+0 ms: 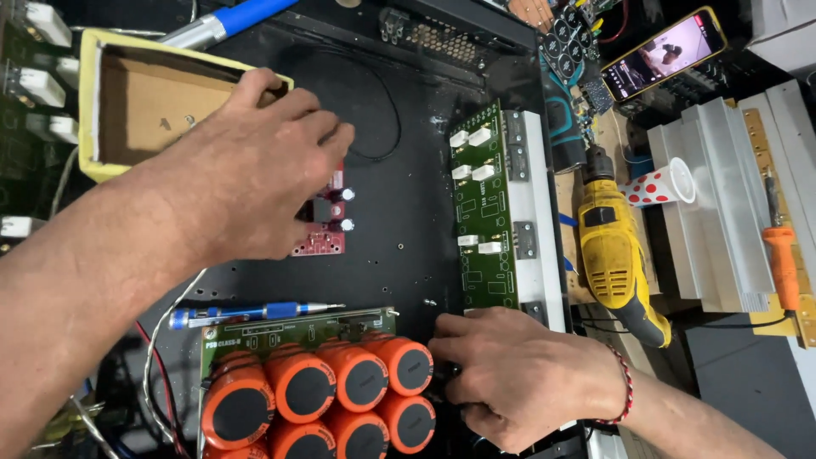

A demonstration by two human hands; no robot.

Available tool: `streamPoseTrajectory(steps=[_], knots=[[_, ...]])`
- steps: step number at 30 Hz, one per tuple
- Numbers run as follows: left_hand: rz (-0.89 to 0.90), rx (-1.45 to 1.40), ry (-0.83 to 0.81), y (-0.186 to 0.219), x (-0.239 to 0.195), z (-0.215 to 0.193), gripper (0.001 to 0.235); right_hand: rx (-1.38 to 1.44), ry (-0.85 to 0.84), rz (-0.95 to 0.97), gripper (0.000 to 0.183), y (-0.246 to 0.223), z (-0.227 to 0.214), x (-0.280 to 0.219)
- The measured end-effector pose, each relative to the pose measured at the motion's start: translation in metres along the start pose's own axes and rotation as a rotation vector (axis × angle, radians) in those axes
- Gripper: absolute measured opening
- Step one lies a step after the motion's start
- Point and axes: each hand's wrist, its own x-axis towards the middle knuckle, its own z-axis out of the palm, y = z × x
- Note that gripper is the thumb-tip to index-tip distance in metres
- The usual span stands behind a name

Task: The person works on a cluttered workbench, handling a small red circuit board and a bundle of wires. They attempt to position the board near a larger green circuit board and orange capacitors inside a black metal chassis. The person also picks up a power drill and a cloth, moving them around the workspace.

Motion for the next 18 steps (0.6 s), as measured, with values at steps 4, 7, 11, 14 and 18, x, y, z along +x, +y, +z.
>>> streamPoseTrajectory(steps=[4, 7, 11, 14, 18], knots=[[-0.037, 0.093, -0.19, 0.005, 0.001, -0.006, 0.083, 0.032, 0.047, -0.003, 0.016, 0.0, -0.002, -0.003], [-0.063, 0.065, -0.283, 0.008, 0.004, -0.014, 0.065, 0.106, 0.129, -0.032, 0.027, -0.005, -0.012, -0.009], [-0.106, 0.004, -0.318, 0.005, 0.006, -0.012, 0.053, 0.017, 0.191, -0.081, 0.027, -0.006, -0.003, -0.014], [-0.112, -0.049, -0.324, 0.005, 0.008, -0.009, 0.068, -0.141, 0.012, 0.032, 0.018, -0.01, 0.008, -0.004], [-0.102, -0.084, -0.273, 0.004, 0.005, -0.003, 0.087, -0.18, -0.135, 0.059, 0.028, -0.015, 0.002, 0.005]])
